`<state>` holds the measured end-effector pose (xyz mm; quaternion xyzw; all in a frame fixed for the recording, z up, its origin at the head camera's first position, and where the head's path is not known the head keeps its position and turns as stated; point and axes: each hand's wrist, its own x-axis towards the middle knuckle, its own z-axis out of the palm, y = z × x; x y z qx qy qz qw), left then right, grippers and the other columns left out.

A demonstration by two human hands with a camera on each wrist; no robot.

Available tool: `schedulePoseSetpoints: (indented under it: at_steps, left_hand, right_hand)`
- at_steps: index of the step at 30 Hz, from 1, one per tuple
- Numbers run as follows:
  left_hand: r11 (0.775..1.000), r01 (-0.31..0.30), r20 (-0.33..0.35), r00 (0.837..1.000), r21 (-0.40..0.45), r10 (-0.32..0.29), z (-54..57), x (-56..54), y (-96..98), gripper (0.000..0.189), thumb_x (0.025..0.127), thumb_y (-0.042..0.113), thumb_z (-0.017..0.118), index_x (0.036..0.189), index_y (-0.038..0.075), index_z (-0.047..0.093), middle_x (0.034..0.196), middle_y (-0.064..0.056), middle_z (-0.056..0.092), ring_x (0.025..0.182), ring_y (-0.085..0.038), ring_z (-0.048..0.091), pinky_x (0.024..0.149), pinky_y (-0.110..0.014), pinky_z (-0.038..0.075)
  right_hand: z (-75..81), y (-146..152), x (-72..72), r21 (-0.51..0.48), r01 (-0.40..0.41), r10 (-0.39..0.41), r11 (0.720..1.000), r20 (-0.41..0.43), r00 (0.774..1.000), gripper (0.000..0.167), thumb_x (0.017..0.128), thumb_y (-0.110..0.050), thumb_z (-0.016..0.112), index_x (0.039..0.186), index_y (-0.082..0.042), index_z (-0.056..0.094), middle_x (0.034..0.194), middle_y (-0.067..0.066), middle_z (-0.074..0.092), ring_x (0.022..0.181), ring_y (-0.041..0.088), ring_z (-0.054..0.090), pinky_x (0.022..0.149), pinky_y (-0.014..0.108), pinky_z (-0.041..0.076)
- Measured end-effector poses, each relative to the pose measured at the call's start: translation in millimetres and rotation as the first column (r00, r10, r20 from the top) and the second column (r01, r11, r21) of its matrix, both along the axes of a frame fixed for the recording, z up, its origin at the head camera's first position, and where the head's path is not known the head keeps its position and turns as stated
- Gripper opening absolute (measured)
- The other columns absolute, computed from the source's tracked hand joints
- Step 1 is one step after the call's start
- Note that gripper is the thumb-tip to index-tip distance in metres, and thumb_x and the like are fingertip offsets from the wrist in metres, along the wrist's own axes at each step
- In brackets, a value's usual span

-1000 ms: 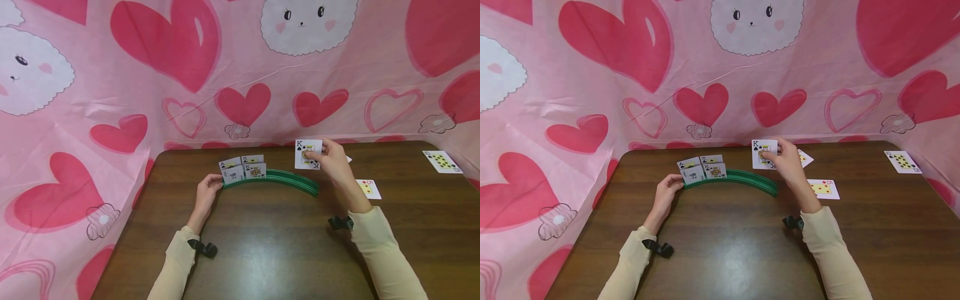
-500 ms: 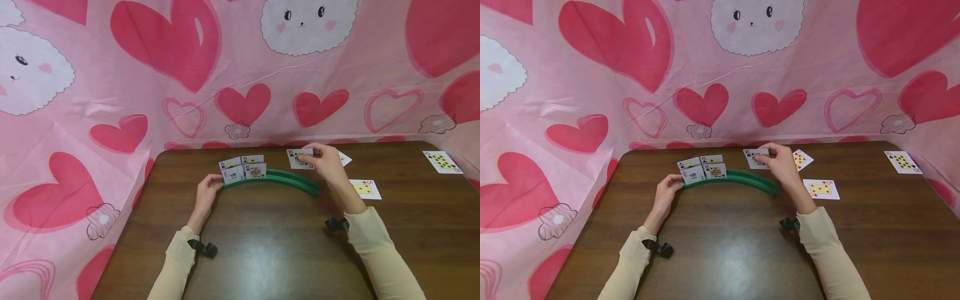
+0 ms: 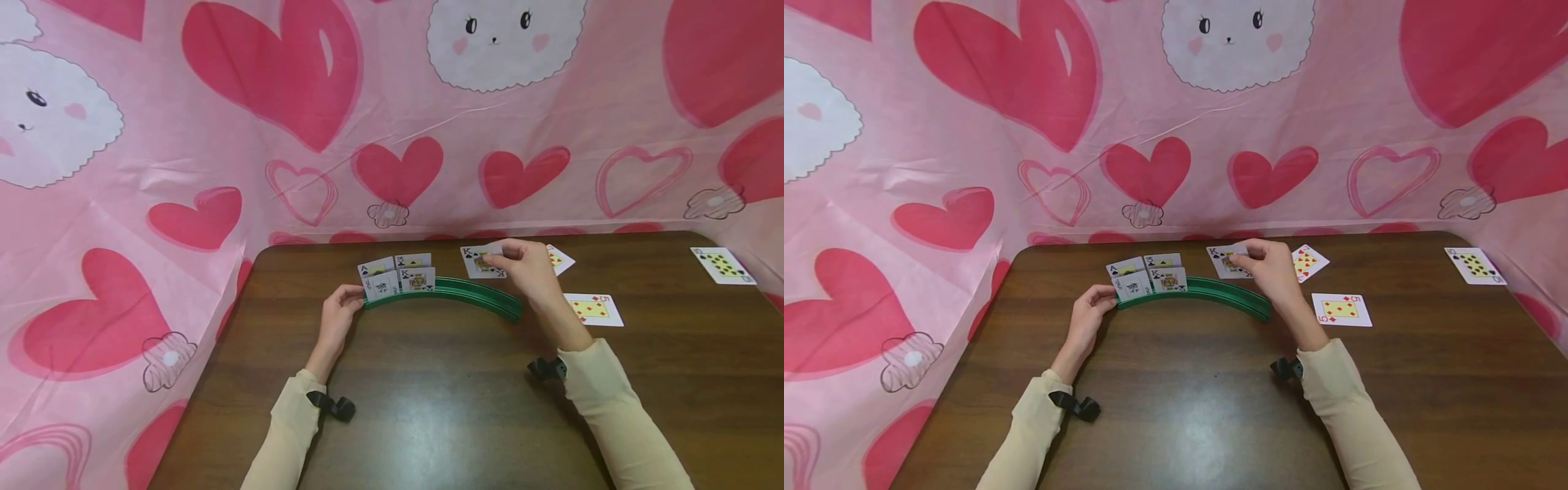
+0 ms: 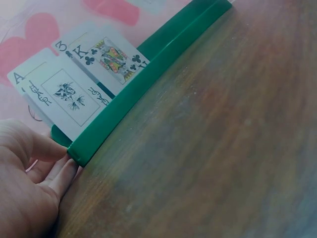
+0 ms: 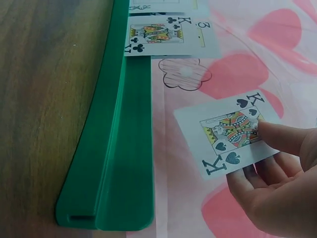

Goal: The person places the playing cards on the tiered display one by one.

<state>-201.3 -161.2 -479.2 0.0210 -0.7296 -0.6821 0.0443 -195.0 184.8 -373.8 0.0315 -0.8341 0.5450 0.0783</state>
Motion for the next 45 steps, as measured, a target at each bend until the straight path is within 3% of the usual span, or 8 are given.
schedulePoseSetpoints:
  at_steps: [10, 23, 34, 45]
  left_hand:
    - [1.0, -0.01, -0.009, 1.0, -0.009, 0.01, 1.0, 0.9, 0.1, 0.022, 0.099, -0.008, 0.056, 0.118, -0.007, 0.066, 0.126, -0.022, 0.066, 0.114, -0.025, 0.064, 0.088, -0.019, 0.049]
    - [1.0, 0.005, 0.025, 1.0, -0.005, -0.005, 5.7, 2.2, -0.1, 0.023, 0.1, -0.007, 0.056, 0.12, -0.009, 0.065, 0.129, -0.023, 0.064, 0.114, -0.024, 0.063, 0.087, -0.018, 0.049]
    - [1.0, -0.009, -0.025, 1.0, -0.004, 0.009, -0.2, 1.7, 0.3, 0.02, 0.098, -0.009, 0.057, 0.116, -0.009, 0.066, 0.122, -0.022, 0.067, 0.109, -0.021, 0.065, 0.087, -0.021, 0.05]
    - [1.0, -0.011, -0.011, 1.0, -0.009, 0.011, 2.4, 2.2, 0.7, 0.021, 0.098, -0.009, 0.057, 0.117, -0.008, 0.066, 0.122, -0.021, 0.067, 0.109, -0.022, 0.065, 0.086, -0.02, 0.05]
  right_hand:
    - [-3.0, -4.6, -0.7, -0.074, 0.004, -0.003, 0.997, 0.015, 1.0, 0.038, 0.097, -0.02, 0.073, 0.125, 0.005, 0.07, 0.12, 0.026, 0.07, 0.095, 0.012, 0.062, 0.079, 0.018, 0.051]
    - [-13.1, -16.4, -3.1, -0.182, -0.031, 0.03, 0.983, -0.008, 1.0, 0.03, 0.094, -0.002, 0.073, 0.119, 0.014, 0.068, 0.112, 0.03, 0.071, 0.082, 0.001, 0.067, 0.077, 0.016, 0.053]
    - [-25.2, -26.9, -5.8, -0.278, -0.016, 0.01, 0.96, -0.023, 1.0, 0.026, 0.094, 0.002, 0.071, 0.114, 0.018, 0.066, 0.093, 0.005, 0.075, 0.08, 0.001, 0.066, 0.075, 0.019, 0.055]
    - [-31.2, -35.2, -5.9, -0.301, -0.02, 0.008, 0.954, -0.04, 0.999, 0.023, 0.092, 0.004, 0.073, 0.111, 0.016, 0.068, 0.092, 0.003, 0.076, 0.079, 0.001, 0.067, 0.074, 0.019, 0.055]
